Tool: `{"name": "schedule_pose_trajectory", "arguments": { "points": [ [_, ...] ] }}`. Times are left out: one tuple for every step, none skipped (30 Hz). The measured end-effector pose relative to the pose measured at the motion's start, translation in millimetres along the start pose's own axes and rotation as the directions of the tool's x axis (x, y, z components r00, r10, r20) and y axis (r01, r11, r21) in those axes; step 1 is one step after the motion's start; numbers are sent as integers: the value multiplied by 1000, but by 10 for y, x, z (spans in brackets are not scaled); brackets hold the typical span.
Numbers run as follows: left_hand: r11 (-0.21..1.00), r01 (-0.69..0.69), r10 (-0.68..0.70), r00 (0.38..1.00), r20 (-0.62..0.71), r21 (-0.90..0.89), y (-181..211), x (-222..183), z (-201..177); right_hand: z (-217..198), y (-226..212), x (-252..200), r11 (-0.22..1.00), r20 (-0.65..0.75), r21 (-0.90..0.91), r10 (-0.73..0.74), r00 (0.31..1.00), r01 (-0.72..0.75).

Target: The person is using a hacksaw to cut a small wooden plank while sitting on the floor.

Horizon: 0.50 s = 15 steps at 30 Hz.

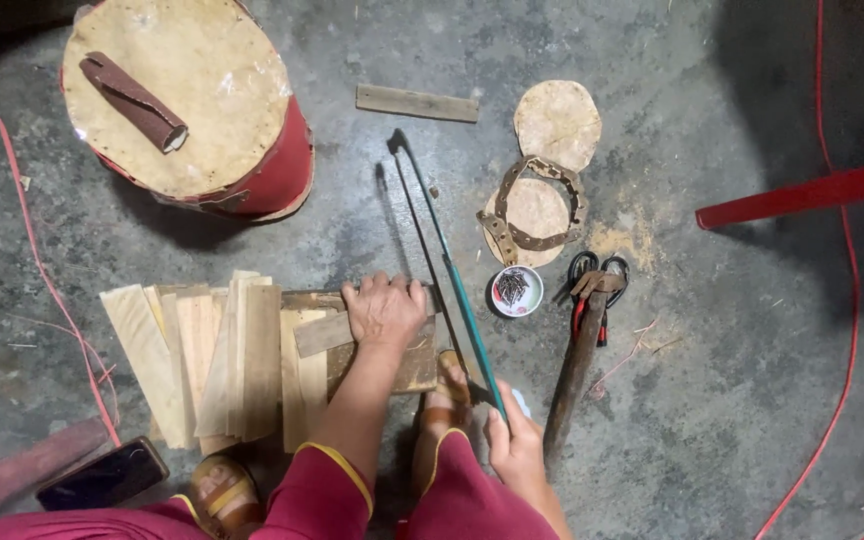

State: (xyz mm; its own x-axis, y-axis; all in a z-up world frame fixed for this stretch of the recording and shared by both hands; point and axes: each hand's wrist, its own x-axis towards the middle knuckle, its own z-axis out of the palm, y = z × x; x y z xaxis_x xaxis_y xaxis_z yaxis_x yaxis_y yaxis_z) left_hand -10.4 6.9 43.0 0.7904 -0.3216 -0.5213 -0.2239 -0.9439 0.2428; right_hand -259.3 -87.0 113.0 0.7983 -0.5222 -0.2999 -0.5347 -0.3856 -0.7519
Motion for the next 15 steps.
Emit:
{"name": "schedule_pose_trajectory", "arguments": {
  "points": [
    [1000,4,-4,1000,0,-4,-11,24,54,2,87,5,1000,4,-3,-2,1000,2],
    [1000,-4,4,999,-33,9,-22,48,111,6,178,10,1000,0,-14,-11,1000,11],
    [1000,-11,12,998,-64,24,-44,61,171,17,266,0,1000,-4,-24,-18,1000,18],
    [1000,-7,8,998,-62,23,-44,43,192,-6,250,2,1000,1,-25,-17,1000,17],
    [1000,-15,17,997,-77,25,-46,51,195,-14,228,26,999,21,-26,-31,999,32],
    [999,-23,25,996,-91,26,-46,58,195,-24,207,52,999,42,-27,-46,998,47],
    [999,-23,25,995,-92,27,-42,62,171,-11,194,20,999,41,-27,-46,998,48],
    [1000,-16,17,999,-51,24,-38,68,151,6,184,-11,998,23,-55,-41,999,42],
    [1000,-4,4,1000,-7,18,-35,55,148,9,182,-53,996,9,-85,-35,999,35],
    [1000,0,0,1000,-5,15,-38,68,159,-2,147,-41,996,14,-87,-35,999,36],
    [1000,-7,7,1000,-13,23,-44,73,172,-6,109,-47,999,-15,-31,-20,1000,19],
    [999,-13,14,1000,-21,31,-45,74,184,-16,71,-54,1000,-42,25,-3,999,4],
    [999,-15,16,1000,-22,31,-48,72,182,-22,141,-42,1000,-44,25,-3,999,4],
    [1000,-11,11,1000,-12,16,-48,66,176,-34,208,-32,1000,-64,19,-14,998,15],
    [1000,-8,8,1000,-3,1,-44,68,162,-44,271,-16,1000,-86,14,-25,996,27]
  ]
}}
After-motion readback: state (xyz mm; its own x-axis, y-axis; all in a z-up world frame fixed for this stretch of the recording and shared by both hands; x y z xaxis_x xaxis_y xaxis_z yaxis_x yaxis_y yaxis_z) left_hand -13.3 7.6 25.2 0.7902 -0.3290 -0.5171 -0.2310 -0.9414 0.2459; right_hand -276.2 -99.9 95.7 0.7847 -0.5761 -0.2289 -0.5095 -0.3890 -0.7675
